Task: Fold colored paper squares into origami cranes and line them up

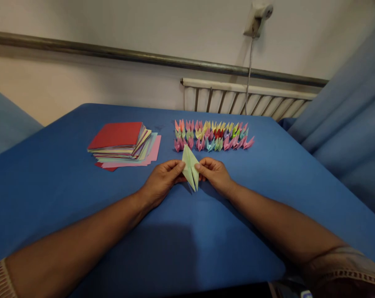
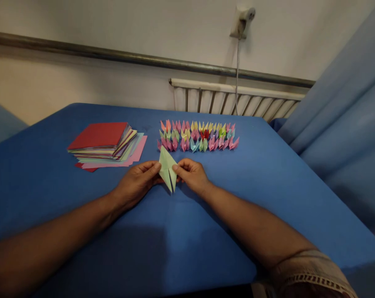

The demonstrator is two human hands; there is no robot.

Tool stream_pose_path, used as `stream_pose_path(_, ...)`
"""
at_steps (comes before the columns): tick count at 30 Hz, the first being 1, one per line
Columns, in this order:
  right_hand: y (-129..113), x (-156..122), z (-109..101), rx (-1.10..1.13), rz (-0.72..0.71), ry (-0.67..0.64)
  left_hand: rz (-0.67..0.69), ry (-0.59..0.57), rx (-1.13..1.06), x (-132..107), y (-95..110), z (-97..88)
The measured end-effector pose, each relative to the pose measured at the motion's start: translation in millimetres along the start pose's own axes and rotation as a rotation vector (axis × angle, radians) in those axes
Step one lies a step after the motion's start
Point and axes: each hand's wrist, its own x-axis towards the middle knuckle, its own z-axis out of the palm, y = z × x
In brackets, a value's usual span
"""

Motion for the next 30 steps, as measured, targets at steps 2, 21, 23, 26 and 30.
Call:
stream_pose_path(2,1,-2,2,-0.021,0.008,-0.049,0.007,0.037,0.054,0,0,-0.1)
stream_pose_path(21,6,-7,4,-0.119,-0.017,-0.201,0.063,0.036,0.459,-4,4,-1.4)
stream_pose_path(23,4,-6,3,-0.098,-0.047,-0.134,0.023,-0.003,0.511,-4,3,-1.8)
stream_pose_path(26,0,-3,1,-0.059,-0.040,-0.065,-0.029,-0.109,0.592,-5,0,-2.5)
stream_pose_path(30,-4,1,-3,-0.073,0.031,-0.025,-0.010,-0.134,0.620,-4,0,-4.4)
